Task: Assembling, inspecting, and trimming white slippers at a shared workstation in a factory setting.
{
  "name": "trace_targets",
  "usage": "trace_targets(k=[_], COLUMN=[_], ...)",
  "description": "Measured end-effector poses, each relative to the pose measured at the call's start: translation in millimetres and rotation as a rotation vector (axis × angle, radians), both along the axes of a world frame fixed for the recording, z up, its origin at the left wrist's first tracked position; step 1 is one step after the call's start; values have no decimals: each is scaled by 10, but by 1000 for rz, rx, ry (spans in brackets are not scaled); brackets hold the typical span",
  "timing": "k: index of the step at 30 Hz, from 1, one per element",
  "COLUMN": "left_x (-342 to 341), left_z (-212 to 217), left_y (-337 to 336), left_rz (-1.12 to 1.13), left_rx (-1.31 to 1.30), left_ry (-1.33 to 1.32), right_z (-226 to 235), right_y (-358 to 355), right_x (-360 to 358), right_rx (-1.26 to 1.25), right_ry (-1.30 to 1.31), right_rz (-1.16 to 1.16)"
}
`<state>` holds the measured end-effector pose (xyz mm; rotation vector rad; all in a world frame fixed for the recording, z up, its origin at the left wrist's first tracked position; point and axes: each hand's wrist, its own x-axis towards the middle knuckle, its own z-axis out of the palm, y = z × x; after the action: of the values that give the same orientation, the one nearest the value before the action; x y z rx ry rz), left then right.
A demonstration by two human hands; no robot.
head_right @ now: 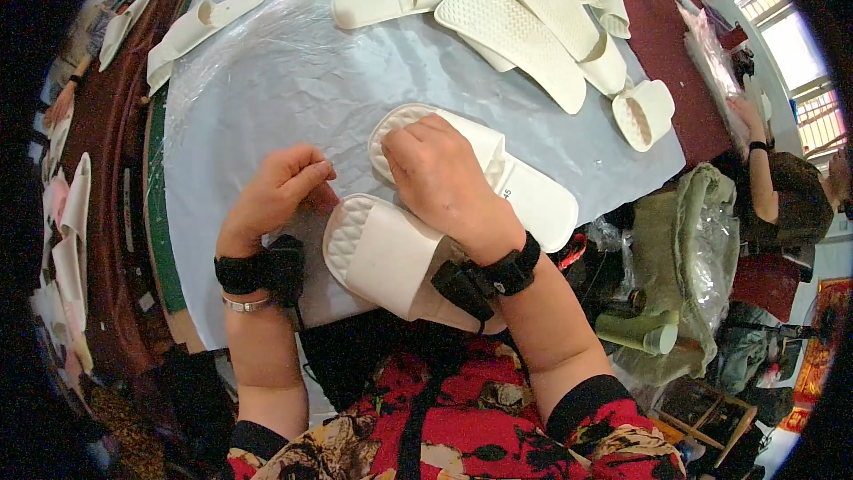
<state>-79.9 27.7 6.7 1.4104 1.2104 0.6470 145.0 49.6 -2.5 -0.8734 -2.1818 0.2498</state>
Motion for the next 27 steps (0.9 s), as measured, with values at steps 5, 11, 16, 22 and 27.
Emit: trace_targets(k=[5,11,16,22,27], left_x=[-63,-51,199,88,178], left_z=[16,95,56,-202,-158], left_y=[-9,-3,-19,95,55], left_rz=[4,30,208,-50,73], left_rx=[-59,-96,-78,-268,-199], left_ry=[96,299,-349,-815,-610], right_z=[-9,-15,-44,-4,8], right_y=[-10,-14,-16,-24,-24], right_x=[11,12,6,15,41], right_rx=[-2,-11,-47,-24,10], right_ry=[22,42,52,52,77], right_rz=[-3,-27,-27,-6,-12])
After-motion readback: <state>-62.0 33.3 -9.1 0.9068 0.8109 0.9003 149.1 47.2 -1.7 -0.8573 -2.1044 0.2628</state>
